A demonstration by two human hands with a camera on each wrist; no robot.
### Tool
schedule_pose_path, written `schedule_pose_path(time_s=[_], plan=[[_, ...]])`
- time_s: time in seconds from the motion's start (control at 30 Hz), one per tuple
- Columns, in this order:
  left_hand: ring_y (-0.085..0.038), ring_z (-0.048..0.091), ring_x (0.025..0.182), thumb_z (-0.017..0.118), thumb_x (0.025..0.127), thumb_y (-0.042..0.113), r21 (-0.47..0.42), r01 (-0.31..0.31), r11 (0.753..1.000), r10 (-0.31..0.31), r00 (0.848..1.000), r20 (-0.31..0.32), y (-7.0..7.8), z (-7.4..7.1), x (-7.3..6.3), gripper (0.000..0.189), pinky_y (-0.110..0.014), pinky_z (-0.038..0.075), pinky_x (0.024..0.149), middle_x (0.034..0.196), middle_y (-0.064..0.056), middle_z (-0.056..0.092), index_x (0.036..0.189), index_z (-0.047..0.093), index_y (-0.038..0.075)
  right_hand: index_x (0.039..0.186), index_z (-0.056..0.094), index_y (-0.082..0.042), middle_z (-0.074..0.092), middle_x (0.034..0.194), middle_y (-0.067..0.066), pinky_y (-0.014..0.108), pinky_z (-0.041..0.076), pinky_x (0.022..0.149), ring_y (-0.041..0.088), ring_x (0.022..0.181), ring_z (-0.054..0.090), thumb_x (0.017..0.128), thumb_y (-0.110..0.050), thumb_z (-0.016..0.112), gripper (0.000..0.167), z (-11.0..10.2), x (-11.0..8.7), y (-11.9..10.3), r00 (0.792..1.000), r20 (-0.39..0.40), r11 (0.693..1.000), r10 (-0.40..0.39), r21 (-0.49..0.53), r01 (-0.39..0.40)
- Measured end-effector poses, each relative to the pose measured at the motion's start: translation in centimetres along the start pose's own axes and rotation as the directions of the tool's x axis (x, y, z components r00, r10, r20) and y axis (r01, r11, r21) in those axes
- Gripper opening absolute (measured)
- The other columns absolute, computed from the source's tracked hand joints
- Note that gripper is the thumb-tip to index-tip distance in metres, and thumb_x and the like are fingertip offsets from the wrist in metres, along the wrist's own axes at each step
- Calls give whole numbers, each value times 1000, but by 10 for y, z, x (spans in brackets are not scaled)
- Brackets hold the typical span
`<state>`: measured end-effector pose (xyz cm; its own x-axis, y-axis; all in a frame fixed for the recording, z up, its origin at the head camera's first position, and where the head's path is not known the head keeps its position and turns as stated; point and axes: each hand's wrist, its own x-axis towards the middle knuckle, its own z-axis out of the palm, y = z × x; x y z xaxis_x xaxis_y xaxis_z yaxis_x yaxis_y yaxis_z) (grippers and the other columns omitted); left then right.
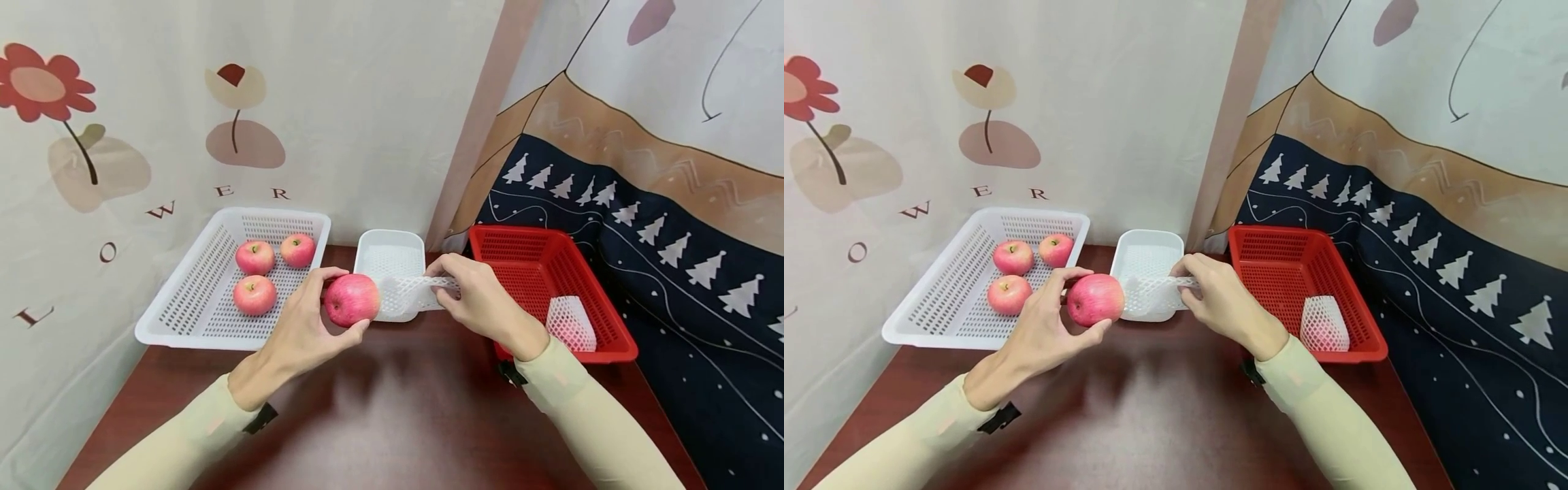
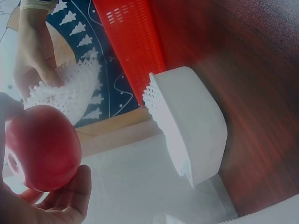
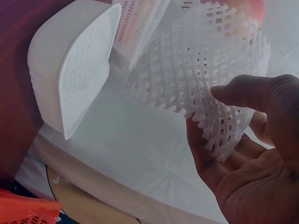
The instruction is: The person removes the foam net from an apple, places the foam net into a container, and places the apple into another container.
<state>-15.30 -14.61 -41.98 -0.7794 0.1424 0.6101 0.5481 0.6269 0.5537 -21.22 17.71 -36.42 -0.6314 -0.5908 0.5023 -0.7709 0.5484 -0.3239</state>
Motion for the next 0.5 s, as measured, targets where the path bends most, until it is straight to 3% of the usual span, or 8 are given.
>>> schedule_pose_path(time_s=[0.33, 0.5], plan=[[-19, 72, 107, 100, 79, 33, 9, 12, 1000, -12, 1000, 1, 0, -2, -1, 81, -45, 65, 92, 126, -4, 77, 146, 62, 9, 116, 77, -8, 82, 112, 10, 44, 71, 90, 22, 96, 76, 98, 5, 82, 23, -4, 13, 11, 999, 29, 999, 37, 2, -37], [-21, 72, 117, 100, 80, 31, 9, 13, 1000, -13, 1000, 20, 0, -2, -2, 84, -44, 65, 98, 136, -5, 75, 152, 60, 10, 117, 77, -7, 83, 114, 12, 46, 71, 92, 25, 99, 77, 99, 3, 82, 21, -4, 23, 18, 995, 56, 997, 77, 4, -78]])
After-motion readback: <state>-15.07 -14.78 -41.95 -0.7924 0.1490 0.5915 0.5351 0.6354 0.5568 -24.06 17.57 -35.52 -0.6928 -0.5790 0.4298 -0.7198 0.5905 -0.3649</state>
